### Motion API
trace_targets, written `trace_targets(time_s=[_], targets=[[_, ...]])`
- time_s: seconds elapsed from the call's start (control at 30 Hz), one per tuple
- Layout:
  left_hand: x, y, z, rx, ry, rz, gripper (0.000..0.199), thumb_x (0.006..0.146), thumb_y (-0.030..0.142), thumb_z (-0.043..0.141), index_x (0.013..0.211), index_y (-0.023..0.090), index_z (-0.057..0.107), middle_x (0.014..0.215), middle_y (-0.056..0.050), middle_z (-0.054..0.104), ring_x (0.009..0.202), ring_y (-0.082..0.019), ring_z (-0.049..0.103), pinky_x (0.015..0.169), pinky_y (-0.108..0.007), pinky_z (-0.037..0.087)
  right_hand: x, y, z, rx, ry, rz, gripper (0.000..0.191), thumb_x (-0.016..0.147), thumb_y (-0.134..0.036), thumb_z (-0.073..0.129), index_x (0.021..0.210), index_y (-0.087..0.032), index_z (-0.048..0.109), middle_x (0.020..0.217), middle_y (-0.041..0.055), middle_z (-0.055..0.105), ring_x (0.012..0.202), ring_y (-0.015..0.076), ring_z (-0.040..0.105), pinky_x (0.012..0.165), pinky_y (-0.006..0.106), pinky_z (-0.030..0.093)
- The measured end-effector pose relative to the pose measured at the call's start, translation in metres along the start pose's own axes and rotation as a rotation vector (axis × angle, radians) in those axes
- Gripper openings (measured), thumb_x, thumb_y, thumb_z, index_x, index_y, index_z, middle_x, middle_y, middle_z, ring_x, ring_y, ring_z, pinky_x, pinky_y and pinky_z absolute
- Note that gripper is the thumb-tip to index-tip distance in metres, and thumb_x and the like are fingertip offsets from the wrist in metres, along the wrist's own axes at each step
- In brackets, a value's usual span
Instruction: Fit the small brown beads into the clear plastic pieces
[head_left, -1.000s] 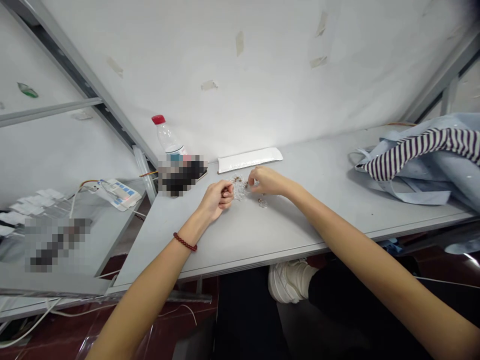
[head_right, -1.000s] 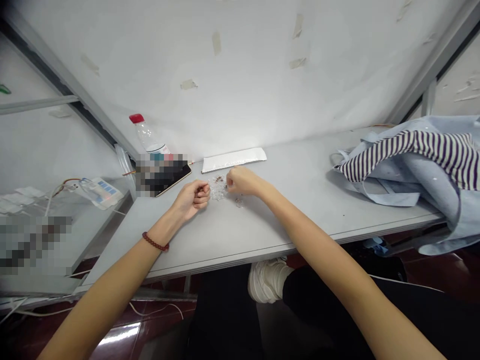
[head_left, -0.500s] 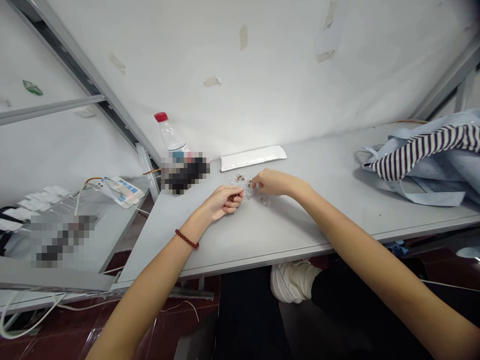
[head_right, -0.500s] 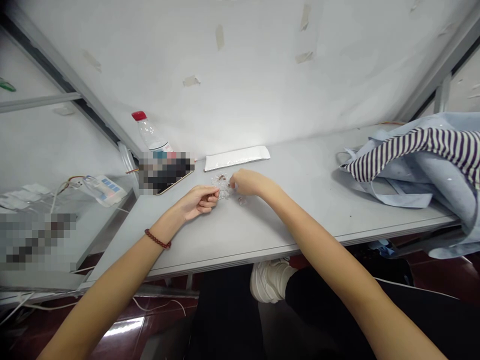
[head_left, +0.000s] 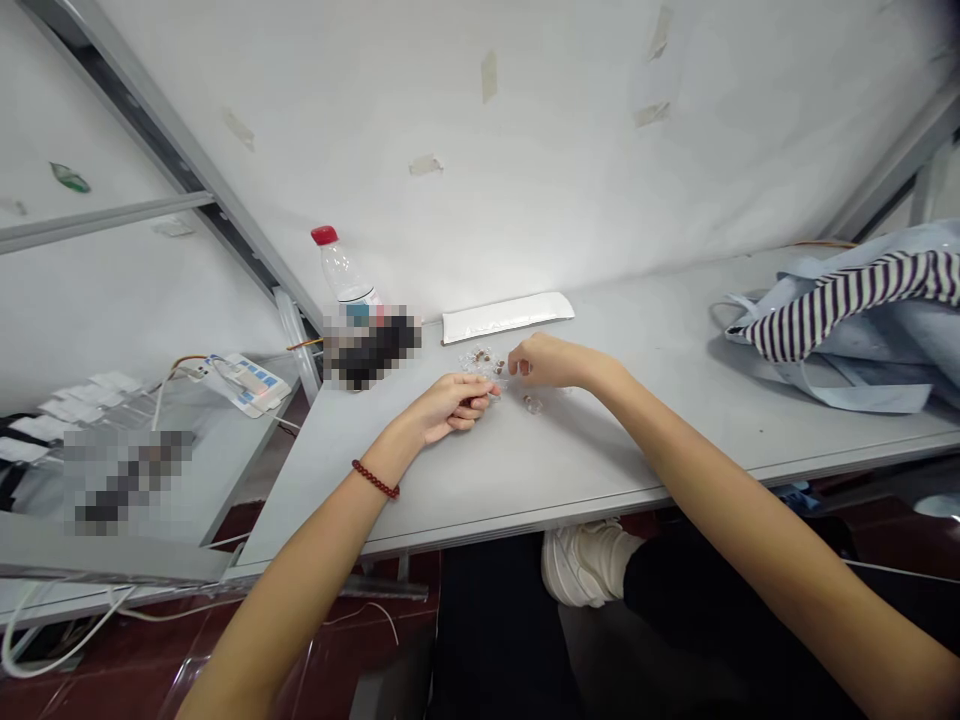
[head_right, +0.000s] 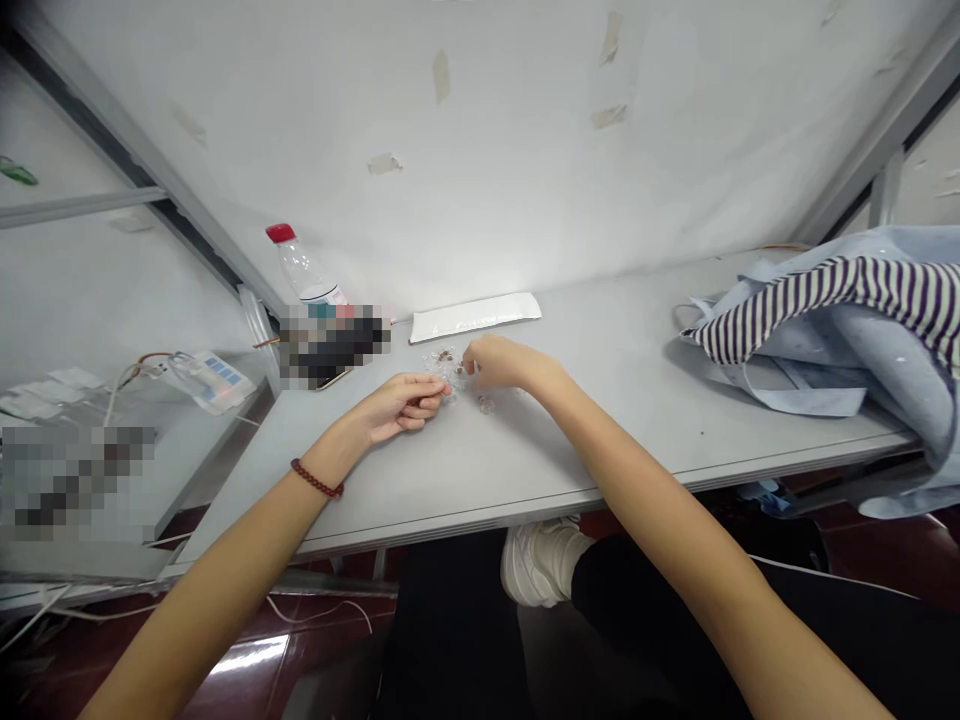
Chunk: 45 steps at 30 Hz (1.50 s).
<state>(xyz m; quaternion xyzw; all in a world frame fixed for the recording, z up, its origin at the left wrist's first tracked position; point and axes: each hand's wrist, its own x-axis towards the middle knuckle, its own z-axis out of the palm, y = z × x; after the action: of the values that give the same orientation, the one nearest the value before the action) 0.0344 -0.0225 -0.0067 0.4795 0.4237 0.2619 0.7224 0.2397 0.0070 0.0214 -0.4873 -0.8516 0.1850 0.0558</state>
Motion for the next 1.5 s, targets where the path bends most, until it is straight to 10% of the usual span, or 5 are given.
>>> trace_targets(time_s=[0.17, 0.53, 0.97, 1.23, 1.5], targets=[[-0.002, 0.002, 0.007, -0.012, 0.045, 0.000, 0.012, 0.083, 0.012, 0.056, 0.091, 0.009, 0.064, 0.062, 0.005, 0.036, 0.041, 0.000, 0.021, 0.036, -0.013, 0.013, 0.000, -0.007, 0.000, 0.367, 0.342, -0.166, 0.015, 0.077, -0.012, 0.059, 0.088, -0.014, 0.069, 0.083, 0.0068, 0.067, 0.074, 0.0156, 0.059, 0.070, 0.030, 0.043], [-0.002, 0.002, 0.009, -0.069, 0.031, 0.166, 0.028, 0.083, 0.035, 0.067, 0.089, 0.008, 0.067, 0.061, 0.007, 0.032, 0.041, 0.000, 0.018, 0.036, -0.013, 0.014, 0.004, -0.023, 0.018, 1.045, 0.247, -0.206, 0.006, 0.080, -0.018, 0.064, 0.085, -0.016, 0.061, 0.071, 0.0004, 0.062, 0.059, 0.0096, 0.054, 0.064, 0.028, 0.047], [0.004, -0.002, 0.009, 0.005, 0.294, 0.274, 0.027, 0.074, 0.030, 0.073, 0.066, 0.008, 0.062, 0.050, 0.009, 0.029, 0.037, 0.001, 0.020, 0.036, -0.015, 0.012, 0.014, -0.023, 0.026, 0.350, 0.337, -0.187, 0.015, 0.082, -0.011, 0.050, 0.080, -0.014, 0.064, 0.075, 0.0058, 0.062, 0.072, 0.0152, 0.050, 0.066, 0.029, 0.034], [0.003, 0.002, 0.005, -0.158, 0.216, 0.249, 0.021, 0.072, 0.026, 0.072, 0.068, 0.008, 0.062, 0.050, 0.009, 0.031, 0.037, 0.000, 0.021, 0.034, -0.013, 0.015, 0.015, -0.007, 0.018, 0.178, 0.390, -0.096, 0.020, 0.077, -0.004, 0.047, 0.075, -0.014, 0.065, 0.074, 0.0072, 0.062, 0.069, 0.0152, 0.048, 0.064, 0.029, 0.032], [-0.005, 0.009, 0.006, -0.230, 0.101, 0.144, 0.013, 0.067, 0.022, 0.058, 0.065, 0.009, 0.062, 0.050, 0.006, 0.037, 0.036, -0.001, 0.016, 0.032, -0.014, 0.015, 0.015, 0.010, 0.011, 0.220, 0.150, -0.093, 0.024, 0.078, -0.006, 0.052, 0.092, -0.010, 0.071, 0.088, 0.0101, 0.070, 0.075, 0.0159, 0.057, 0.067, 0.026, 0.039]])
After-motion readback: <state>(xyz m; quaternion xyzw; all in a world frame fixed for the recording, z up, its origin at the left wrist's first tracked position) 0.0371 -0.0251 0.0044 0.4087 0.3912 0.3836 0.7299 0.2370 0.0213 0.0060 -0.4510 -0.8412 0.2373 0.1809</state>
